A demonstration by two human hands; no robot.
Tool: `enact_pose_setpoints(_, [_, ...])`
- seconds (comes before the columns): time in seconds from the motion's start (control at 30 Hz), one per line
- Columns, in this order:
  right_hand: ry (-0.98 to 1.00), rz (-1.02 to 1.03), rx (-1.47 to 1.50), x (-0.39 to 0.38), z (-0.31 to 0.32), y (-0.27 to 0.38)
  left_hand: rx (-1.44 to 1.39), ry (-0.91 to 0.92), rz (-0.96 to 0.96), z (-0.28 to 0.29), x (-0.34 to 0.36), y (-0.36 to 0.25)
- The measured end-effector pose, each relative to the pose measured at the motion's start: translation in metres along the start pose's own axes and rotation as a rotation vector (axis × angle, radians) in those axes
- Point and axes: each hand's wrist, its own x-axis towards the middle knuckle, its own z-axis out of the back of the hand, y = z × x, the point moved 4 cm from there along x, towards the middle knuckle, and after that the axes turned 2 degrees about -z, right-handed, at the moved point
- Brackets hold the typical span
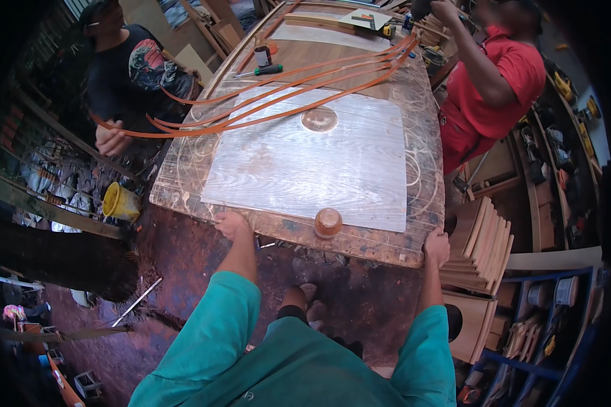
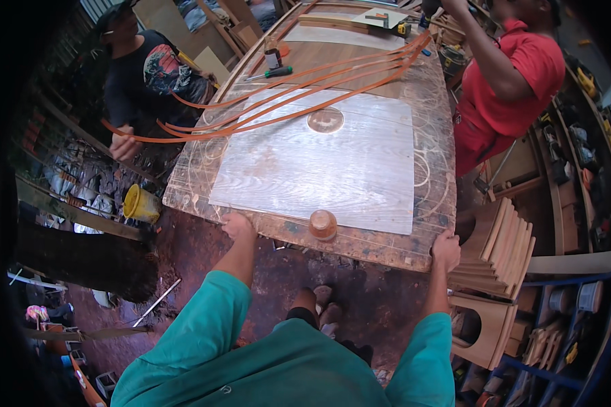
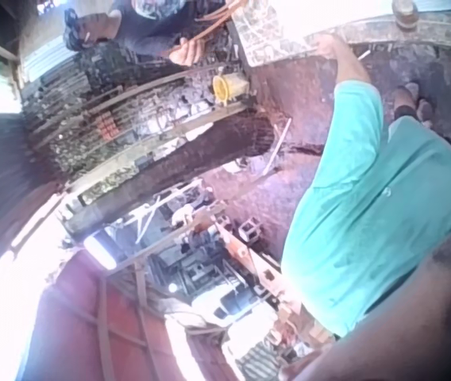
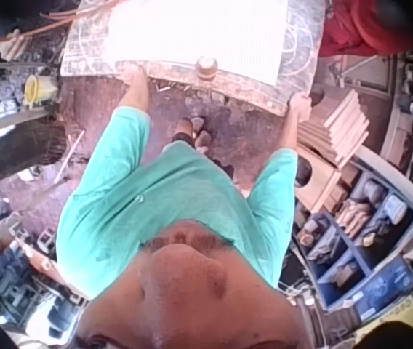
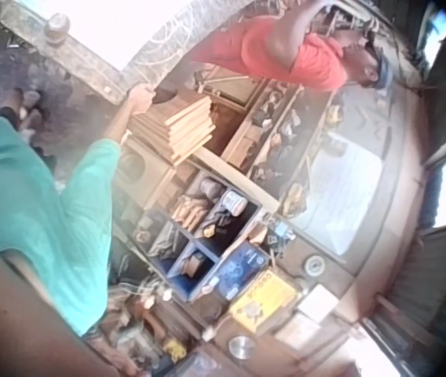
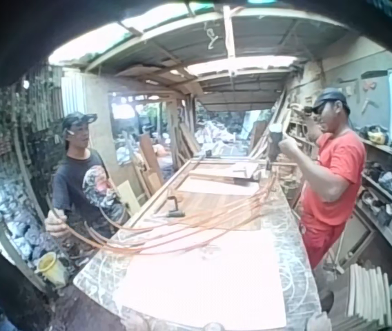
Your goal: The person holds and aligns thin strips of wood on a workbench while another person applies heat using a heat gun. The person then picks up and handles the curved strips one at a time.
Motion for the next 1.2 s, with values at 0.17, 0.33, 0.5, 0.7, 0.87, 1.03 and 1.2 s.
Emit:
enact_pose_setpoints(0.17, [0.004, -0.008, 0.019, -0.003, 0.003, 0.002, -0.005, 0.019, -0.009, -0.003, 0.005, 0.003])
enact_pose_setpoints(0.33, [0.016, -0.019, 0.029, -0.004, 0.004, 0.002, -0.012, 0.039, 0.012, -0.004, 0.005, 0.003])
enact_pose_setpoints(0.5, [0.02, -0.022, 0.028, -0.004, 0.005, 0.001, -0.029, 0.043, 0.015, 0.003, -0.003, -0.001])
enact_pose_setpoints(0.7, [0.027, -0.017, 0.015, 0.003, 0.002, -0.004, -0.027, 0.054, 0.027, 0.001, -0.003, -0.001])
enact_pose_setpoints(0.87, [0.041, -0.023, 0.023, -0.007, 0.007, 0.005, -0.03, 0.034, 0.021, 0.002, 0.001, 0.0])
enact_pose_setpoints(1.03, [0.037, -0.02, 0.03, -0.002, 0.004, 0.001, -0.017, 0.025, 0.011, -0.002, 0.002, 0.001])
enact_pose_setpoints(1.2, [0.025, -0.023, 0.032, -0.006, 0.006, 0.004, -0.031, 0.015, -0.002, -0.002, 0.004, 0.002])
